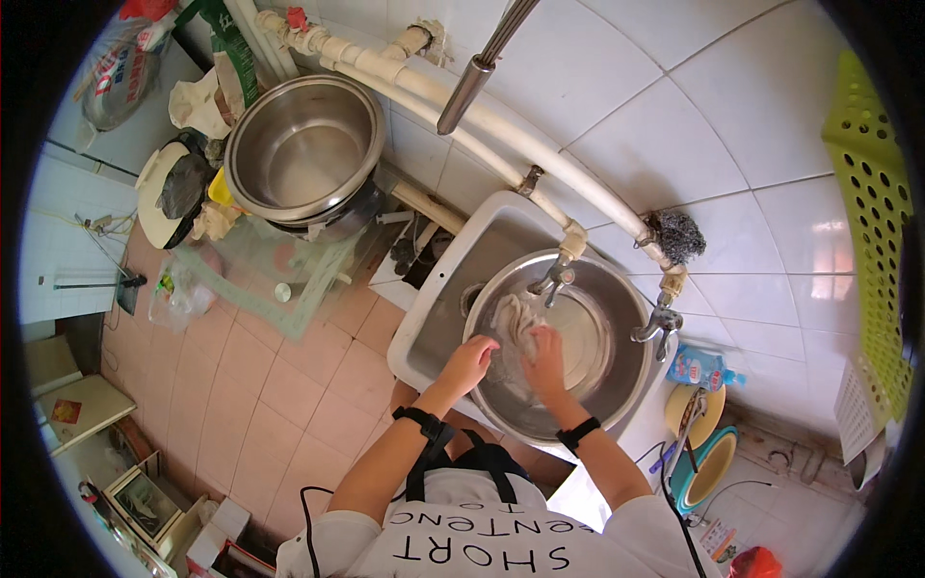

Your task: The person wipes a table with a cloth, carries the cloth to a kitchen sink, rinses it under running water, wrings it out, and then returns to the table to continue wiping the surface.

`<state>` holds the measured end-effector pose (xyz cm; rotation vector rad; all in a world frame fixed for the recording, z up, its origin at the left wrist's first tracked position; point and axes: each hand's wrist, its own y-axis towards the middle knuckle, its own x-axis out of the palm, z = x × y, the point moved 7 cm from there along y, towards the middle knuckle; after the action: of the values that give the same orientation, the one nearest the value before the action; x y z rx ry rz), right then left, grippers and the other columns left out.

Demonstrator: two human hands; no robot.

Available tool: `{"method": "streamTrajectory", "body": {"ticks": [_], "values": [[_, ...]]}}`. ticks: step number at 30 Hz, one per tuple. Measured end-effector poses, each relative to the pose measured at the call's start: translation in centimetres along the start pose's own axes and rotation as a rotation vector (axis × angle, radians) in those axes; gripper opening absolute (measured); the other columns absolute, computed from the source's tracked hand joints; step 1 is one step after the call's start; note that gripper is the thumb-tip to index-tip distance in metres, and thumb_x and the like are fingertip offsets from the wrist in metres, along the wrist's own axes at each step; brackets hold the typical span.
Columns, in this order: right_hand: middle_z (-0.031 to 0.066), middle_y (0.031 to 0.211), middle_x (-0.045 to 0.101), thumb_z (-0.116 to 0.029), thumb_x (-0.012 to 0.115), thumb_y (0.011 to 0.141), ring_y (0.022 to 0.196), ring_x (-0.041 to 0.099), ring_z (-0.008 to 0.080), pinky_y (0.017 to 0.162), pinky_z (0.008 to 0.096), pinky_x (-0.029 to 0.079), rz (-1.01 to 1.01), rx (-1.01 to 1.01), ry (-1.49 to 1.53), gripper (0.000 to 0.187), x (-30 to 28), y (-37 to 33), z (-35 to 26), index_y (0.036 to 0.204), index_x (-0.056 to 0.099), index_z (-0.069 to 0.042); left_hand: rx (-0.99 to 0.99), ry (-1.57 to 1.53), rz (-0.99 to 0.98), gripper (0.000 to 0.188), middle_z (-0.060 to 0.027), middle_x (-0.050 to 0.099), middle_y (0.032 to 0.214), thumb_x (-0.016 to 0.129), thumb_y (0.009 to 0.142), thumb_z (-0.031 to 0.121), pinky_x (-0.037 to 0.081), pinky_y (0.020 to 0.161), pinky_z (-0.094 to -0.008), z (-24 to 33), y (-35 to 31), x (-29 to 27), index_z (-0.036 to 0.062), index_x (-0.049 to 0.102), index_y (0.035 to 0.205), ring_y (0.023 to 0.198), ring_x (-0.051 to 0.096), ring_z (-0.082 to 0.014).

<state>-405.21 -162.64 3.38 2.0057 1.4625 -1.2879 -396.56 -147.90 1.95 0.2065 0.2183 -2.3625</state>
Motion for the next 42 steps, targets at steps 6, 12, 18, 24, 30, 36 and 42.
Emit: {"method": "streamTrajectory", "body": {"ticks": [6, 12, 18, 24, 30, 36, 42], "values": [[0.0241, 0.138, 0.029, -0.019, 0.061, 0.076, 0.122, 0.034, 0.0427, 0.095, 0.0519, 0.034, 0.037, -0.06, -0.467, 0.068, 4.2, 1.7, -2.4, 0.136, 0.031, -0.005, -0.036, -0.021, -0.014, 0.014, -0.0138, 0.061, 0.091, 0.053, 0.083, -0.002, 0.048, 0.067, -0.0324, 0.1, 0.0, -0.1, 0.0009, 0.058, 0.096, 0.077, 0.061, -0.0284], [0.0128, 0.125, 0.048, -0.024, 0.052, 0.081, 0.1, 0.051, 0.0319, 0.082, 0.0442, 0.042, 0.128, 0.133, -0.742, 0.048, 7.8, 6.4, 2.8, 0.124, 0.045, -0.005, -0.074, -0.048, -0.009, 0.014, -0.0135, 0.06, 0.092, 0.051, 0.082, -0.001, 0.048, 0.069, -0.0368, 0.4, 0.0, -0.2, 0.0026, 0.058, 0.094, 0.081, 0.059, -0.0323], [0.01, 0.092, 0.059, -0.023, 0.051, 0.082, 0.09, 0.056, 0.028, 0.07, 0.0415, 0.048, 0.02, 0.286, -0.446, 0.026, 7.1, 9.3, 6.6, 0.101, 0.057, -0.007, -0.032, -0.034, 0.017, 0.013, -0.0132, 0.06, 0.091, 0.052, 0.085, -0.001, 0.048, 0.067, -0.0327, 0.3, -0.2, -0.2, 0.0021, 0.058, 0.096, 0.077, 0.06, -0.0284], [0.0136, 0.077, 0.061, -0.033, 0.059, 0.078, 0.078, 0.061, 0.0346, 0.073, 0.0434, 0.047, 0.086, 0.449, -0.08, 0.031, 2.6, 9.5, 4.8, 0.074, 0.06, -0.003, -0.03, 0.009, -0.013, 0.012, -0.0132, 0.06, 0.088, 0.053, 0.084, -0.001, 0.048, 0.065, -0.0325, 0.6, 0.0, -0.4, 0.0022, 0.058, 0.095, 0.075, 0.06, -0.0281], [0.021, 0.107, 0.057, -0.016, 0.063, 0.074, 0.103, 0.052, 0.0383, 0.079, 0.0445, 0.042, 0.1, 0.182, -0.057, 0.019, -2.4, 3.7, 1.3, 0.085, 0.057, -0.001, -0.003, -0.006, -0.045, 0.012, -0.0128, 0.061, 0.089, 0.053, 0.084, -0.001, 0.049, 0.065, -0.0326, -0.2, 0.1, 0.1, 0.0019, 0.058, 0.094, 0.075, 0.061, -0.0286], [0.0255, 0.138, 0.025, -0.006, 0.061, 0.071, 0.122, 0.033, 0.0434, 0.099, 0.0467, 0.034, -0.022, 0.104, -0.115, 0.067, 0.6, -1.3, -0.6, 0.133, 0.034, -0.006, -0.034, 0.021, -0.083, 0.011, -0.0137, 0.062, 0.091, 0.053, 0.084, 0.0, 0.049, 0.067, -0.0343, -0.2, 0.3, 0.3, 0.0014, 0.059, 0.094, 0.079, 0.061, -0.0293], [0.0252, 0.136, 0.031, -0.022, 0.059, 0.075, 0.116, 0.036, 0.0466, 0.096, 0.056, 0.031, 0.107, -0.129, -0.507, 0.065, 5.0, 0.6, -1.9, 0.132, 0.035, -0.002, -0.053, 0.004, -0.076, 0.012, -0.0128, 0.061, 0.091, 0.053, 0.084, 0.0, 0.049, 0.067, -0.034, -0.2, 0.2, 0.0, 0.0016, 0.059, 0.094, 0.079, 0.061, -0.0294]]}}
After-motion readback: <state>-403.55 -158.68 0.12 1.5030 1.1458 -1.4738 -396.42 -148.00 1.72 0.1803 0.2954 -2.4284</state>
